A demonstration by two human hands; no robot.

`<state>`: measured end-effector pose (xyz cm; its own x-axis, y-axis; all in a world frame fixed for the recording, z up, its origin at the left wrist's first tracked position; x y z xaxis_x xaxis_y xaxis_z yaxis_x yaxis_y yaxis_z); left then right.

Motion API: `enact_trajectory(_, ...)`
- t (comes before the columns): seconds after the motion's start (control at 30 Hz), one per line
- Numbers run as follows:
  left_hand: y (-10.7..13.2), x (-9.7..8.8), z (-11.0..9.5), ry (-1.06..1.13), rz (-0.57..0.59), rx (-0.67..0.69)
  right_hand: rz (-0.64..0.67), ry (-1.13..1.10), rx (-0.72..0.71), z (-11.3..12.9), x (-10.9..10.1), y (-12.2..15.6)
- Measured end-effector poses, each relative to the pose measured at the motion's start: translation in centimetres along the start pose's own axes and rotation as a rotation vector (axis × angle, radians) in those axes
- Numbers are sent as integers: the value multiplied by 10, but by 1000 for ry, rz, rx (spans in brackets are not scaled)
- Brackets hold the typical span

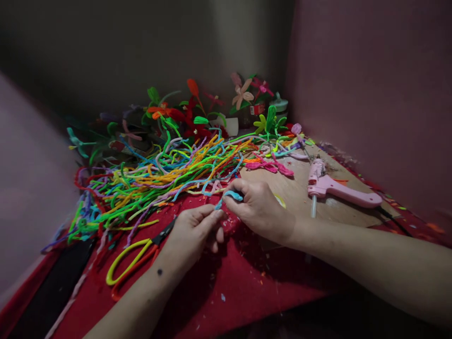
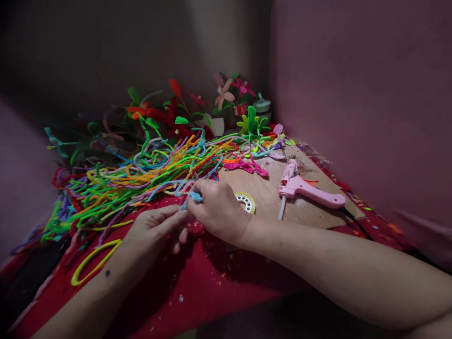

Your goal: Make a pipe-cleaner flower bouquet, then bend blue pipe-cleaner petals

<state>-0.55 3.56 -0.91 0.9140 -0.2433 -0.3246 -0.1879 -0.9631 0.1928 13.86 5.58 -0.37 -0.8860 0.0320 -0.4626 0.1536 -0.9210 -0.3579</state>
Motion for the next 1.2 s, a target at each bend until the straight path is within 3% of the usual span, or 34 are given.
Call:
enact_trajectory(0.1, -4, -17, -3, 9, -107, 95, 102, -54, 115, -1, 4, 0)
enact_trajectory(0.17, -8, -25, -6, 56, -111, 147, 226, -53, 57, 3, 9, 5)
enact_trajectory(0.3, -18, -19, -23, 49, -26, 166, 413, 89, -479, 20, 21, 26)
enact_trajectory(0.37, -25, -8, -36, -33, 3, 148, 385, 160, -696, 24, 24, 36)
enact_trajectory(0.43, -35, 4, -46, -99, 39, 104, 266, 139, -785, 27, 20, 38)
enact_trajectory(0.5, -45, 11, -54, -111, 28, 93, 76, 74, -745, 28, 8, 31)
enact_trajectory(0.67, -59, 13, -57, -90, -23, 158, -467, 173, -342, 14, -37, -12)
enact_trajectory(0.73, -58, 13, -55, -98, -8, 149, -484, 234, -222, 3, -47, -28)
enact_trajectory(0.83, -55, 13, -55, -102, -14, 133, -244, 164, -89, -18, -48, -47)
enact_trajectory(0.93, -55, 15, -59, -83, -11, 122, -201, 135, -75, -31, -49, -54)
enact_trajectory(1.07, -68, 21, -61, -162, -11, 159, -269, 185, -101, -32, -57, -58)
enact_trajectory(1.2, -91, 37, -50, -289, -37, 209, -564, 215, -282, -16, -72, -48)
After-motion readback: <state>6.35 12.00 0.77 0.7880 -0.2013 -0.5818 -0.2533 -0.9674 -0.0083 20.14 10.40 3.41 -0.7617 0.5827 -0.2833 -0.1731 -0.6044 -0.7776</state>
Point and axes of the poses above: each hand's wrist, its own y-axis away from the middle knuckle, its own x-axis out of the palm, z = x × y, the point moved 3 cm from there along -y, towards the middle knuckle, and after that the axes turned 4 degrees about x, right-handed, at the moved point
